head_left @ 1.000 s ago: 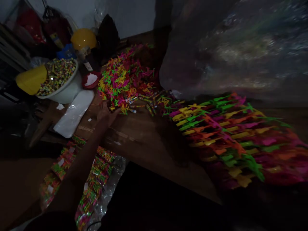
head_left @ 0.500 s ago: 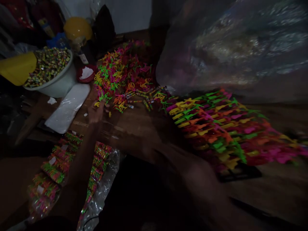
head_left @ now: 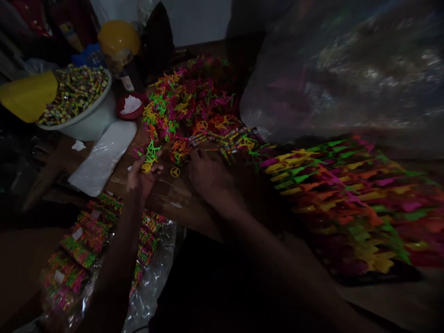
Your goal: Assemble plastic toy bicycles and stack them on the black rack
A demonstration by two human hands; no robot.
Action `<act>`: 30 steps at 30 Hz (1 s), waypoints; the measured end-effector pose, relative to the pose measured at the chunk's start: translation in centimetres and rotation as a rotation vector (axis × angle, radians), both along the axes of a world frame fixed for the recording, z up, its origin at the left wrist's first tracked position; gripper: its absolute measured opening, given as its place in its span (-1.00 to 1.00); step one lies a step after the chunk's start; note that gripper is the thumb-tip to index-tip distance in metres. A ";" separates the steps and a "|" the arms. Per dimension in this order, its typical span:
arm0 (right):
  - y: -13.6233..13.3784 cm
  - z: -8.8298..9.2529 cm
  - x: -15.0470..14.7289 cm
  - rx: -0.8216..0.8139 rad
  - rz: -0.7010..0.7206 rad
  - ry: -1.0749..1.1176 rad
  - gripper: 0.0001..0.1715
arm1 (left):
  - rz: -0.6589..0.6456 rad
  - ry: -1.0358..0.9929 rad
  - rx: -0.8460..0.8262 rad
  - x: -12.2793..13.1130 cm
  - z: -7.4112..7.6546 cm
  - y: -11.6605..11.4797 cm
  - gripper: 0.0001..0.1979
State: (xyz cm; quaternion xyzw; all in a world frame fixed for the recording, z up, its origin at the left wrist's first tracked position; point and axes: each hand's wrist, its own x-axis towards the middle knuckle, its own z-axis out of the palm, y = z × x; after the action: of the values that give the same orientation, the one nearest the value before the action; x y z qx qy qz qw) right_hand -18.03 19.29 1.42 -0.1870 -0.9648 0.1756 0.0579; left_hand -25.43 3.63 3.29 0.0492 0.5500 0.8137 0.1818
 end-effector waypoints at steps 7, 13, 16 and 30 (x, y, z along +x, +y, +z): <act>-0.4 0.1 -0.2 0.066 0.075 0.015 -0.64 | -0.025 -0.107 -0.044 0.5 0.1 0.0 -0.91; -0.1 -0.7 -0.6 0.089 0.088 0.043 -0.63 | 0.163 -0.256 -0.080 0.3 0.4 -0.8 -0.87; -0.2 -0.6 -0.3 0.107 0.070 0.110 -0.64 | 0.198 -0.264 -0.041 0.4 0.2 -0.7 -0.93; -0.2 -2.5 -1.7 -0.020 0.103 0.418 -0.58 | 0.127 -0.239 0.066 -0.6 -0.4 -0.4 -0.73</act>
State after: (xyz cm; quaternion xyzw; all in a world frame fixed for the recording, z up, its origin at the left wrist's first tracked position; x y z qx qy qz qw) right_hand -19.70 19.13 -1.06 -0.0975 -0.9383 0.2228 0.2459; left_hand -26.02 3.23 2.92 -0.0770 0.4991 0.8413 0.1926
